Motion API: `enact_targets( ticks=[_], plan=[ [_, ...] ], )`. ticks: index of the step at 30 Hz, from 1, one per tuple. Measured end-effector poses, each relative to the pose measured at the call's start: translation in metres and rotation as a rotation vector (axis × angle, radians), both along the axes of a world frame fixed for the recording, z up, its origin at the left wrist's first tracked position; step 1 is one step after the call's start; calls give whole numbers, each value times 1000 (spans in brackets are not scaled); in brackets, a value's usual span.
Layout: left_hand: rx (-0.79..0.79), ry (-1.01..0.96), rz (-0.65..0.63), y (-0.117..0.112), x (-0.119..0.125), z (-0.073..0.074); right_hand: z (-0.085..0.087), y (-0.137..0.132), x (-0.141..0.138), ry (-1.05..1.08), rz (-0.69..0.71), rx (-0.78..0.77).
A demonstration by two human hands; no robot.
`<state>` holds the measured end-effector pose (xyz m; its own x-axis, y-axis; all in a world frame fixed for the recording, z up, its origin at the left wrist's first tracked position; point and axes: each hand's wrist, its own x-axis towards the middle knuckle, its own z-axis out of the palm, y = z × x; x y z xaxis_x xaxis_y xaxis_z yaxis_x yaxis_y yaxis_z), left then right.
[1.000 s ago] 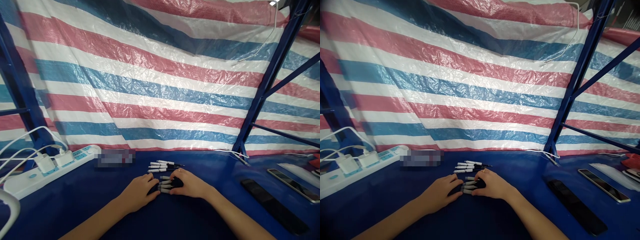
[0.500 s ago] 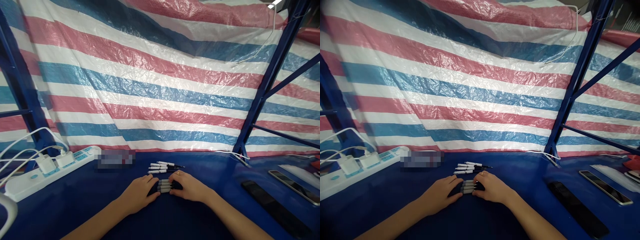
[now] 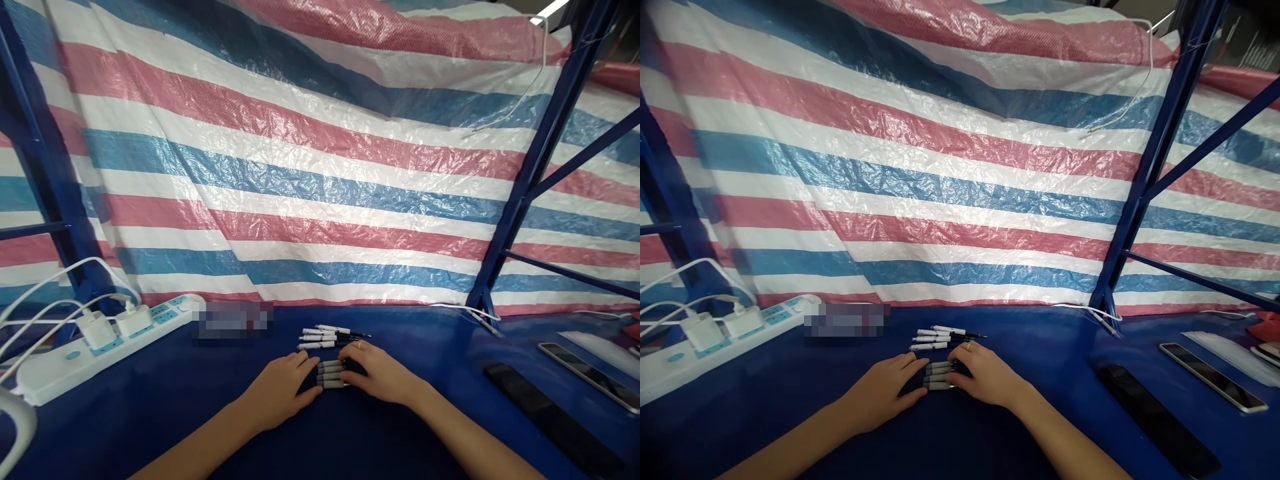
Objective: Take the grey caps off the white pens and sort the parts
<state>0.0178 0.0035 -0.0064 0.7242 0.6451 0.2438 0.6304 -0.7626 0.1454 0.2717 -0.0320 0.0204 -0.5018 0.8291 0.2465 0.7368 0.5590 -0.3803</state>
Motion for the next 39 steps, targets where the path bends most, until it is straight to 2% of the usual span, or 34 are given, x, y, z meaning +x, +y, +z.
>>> enact_targets(
  ticks=[5,10,39],
  plan=[
    [-11,-1,1,-1,-1,1,-7,11,10,-3,-117,59],
    [-5,-5,11,-1,-1,2,-13,17,12,-23,-166,84],
    [-42,-16,17,-1,0,6,-15,16,10,-41,-121,21]
  ],
)
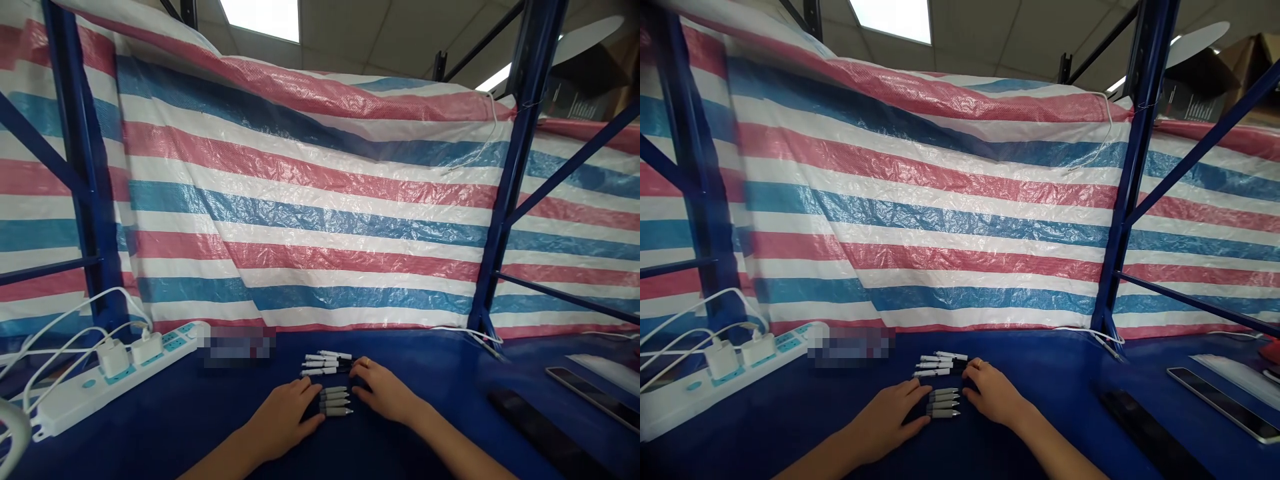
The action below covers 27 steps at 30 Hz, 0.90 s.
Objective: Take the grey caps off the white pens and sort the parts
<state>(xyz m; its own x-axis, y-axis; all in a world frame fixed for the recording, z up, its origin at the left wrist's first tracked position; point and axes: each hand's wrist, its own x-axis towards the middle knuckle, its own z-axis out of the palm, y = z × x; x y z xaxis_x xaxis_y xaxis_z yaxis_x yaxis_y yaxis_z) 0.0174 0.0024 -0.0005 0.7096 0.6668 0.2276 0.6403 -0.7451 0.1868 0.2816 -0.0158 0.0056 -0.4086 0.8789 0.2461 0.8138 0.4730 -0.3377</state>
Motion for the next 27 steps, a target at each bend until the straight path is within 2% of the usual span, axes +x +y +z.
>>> enact_targets(
  ticks=[13,18,27],
  plan=[
    [13,-17,-3,1,-1,-3,3,0,0,-20,2,-14],
    [27,-37,3,1,-1,-4,3,1,0,-40,-38,-1],
    [63,-125,235,13,-6,-5,3,4,8,-110,-196,14]
  ],
)
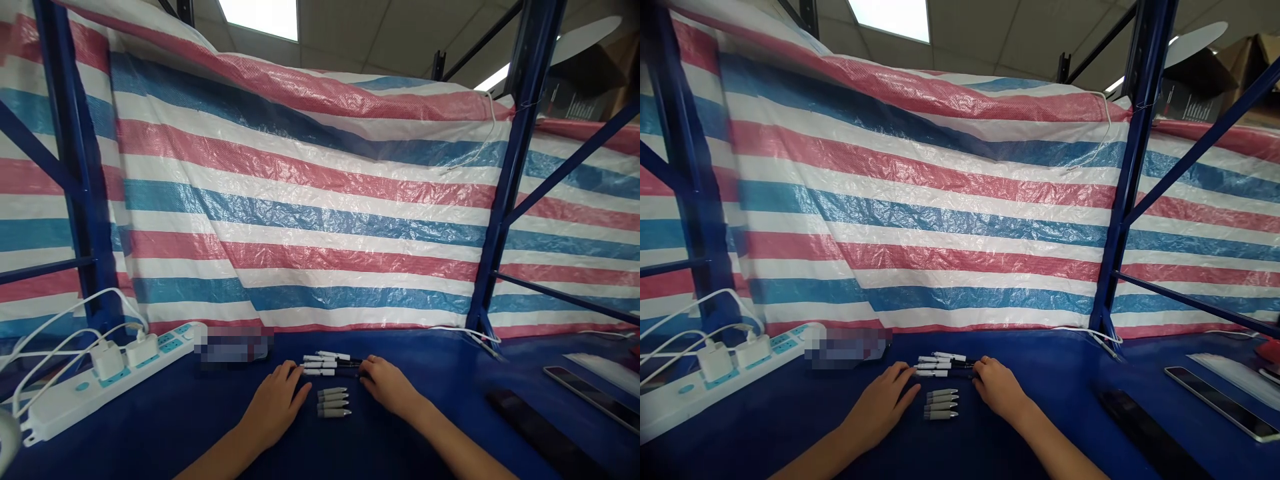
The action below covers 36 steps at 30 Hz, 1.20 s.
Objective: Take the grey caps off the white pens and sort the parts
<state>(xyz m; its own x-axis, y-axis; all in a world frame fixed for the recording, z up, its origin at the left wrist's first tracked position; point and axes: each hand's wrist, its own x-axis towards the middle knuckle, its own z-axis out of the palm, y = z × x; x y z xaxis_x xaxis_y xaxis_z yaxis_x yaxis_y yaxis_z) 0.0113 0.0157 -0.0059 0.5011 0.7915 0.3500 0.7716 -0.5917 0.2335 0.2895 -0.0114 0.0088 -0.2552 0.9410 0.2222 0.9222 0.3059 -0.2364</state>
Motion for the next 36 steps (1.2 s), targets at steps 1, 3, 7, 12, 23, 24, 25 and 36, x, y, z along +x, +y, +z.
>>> enact_targets(
  ticks=[1,3,7,12,23,24,25,36],
  plan=[
    [-5,1,14,1,-1,0,0,1,1,-6,-4,0],
    [-19,9,26,3,-1,-1,-1,2,3,-14,-6,2],
    [-46,26,4,3,-2,-1,-4,5,3,-17,-6,14],
    [-55,32,-21,2,-2,-1,-8,9,4,-15,-2,28],
    [-103,66,-30,1,-1,1,-13,18,8,44,-16,52],
    [-109,68,-17,0,-1,1,-13,19,10,50,-29,61],
    [-115,70,-2,0,-1,1,-13,19,12,57,-42,70],
    [-135,63,40,3,-1,1,-12,13,7,70,109,54]
  ],
)
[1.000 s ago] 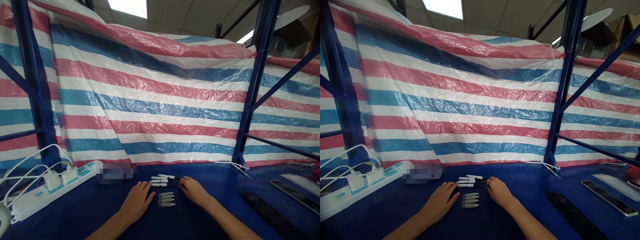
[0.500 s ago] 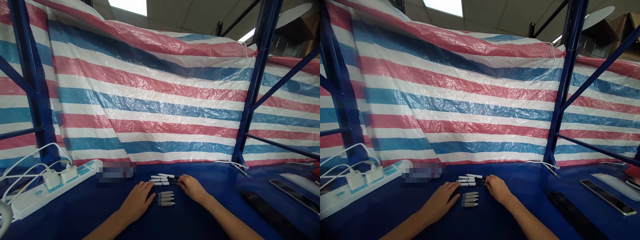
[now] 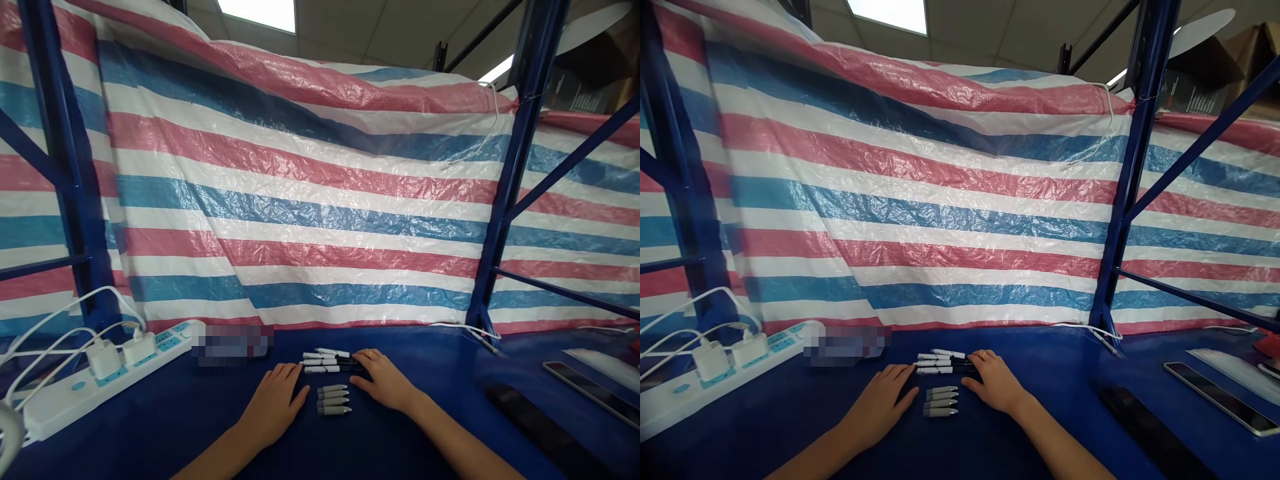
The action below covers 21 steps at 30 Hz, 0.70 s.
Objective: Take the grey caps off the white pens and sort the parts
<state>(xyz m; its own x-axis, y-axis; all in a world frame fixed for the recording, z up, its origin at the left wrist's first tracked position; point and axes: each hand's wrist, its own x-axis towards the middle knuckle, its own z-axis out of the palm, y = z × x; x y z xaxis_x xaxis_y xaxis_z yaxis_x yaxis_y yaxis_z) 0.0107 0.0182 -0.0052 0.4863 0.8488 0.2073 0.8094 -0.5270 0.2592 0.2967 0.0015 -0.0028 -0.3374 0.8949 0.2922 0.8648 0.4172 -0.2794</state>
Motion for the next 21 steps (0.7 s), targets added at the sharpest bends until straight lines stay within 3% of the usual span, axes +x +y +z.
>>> enact_targets(
  ticks=[9,21],
  plan=[
    [21,-8,-89,1,-1,-2,-1,1,-2,6,65,-2],
    [106,-20,-94,4,-2,-7,1,-1,-4,35,48,71]
  ],
)
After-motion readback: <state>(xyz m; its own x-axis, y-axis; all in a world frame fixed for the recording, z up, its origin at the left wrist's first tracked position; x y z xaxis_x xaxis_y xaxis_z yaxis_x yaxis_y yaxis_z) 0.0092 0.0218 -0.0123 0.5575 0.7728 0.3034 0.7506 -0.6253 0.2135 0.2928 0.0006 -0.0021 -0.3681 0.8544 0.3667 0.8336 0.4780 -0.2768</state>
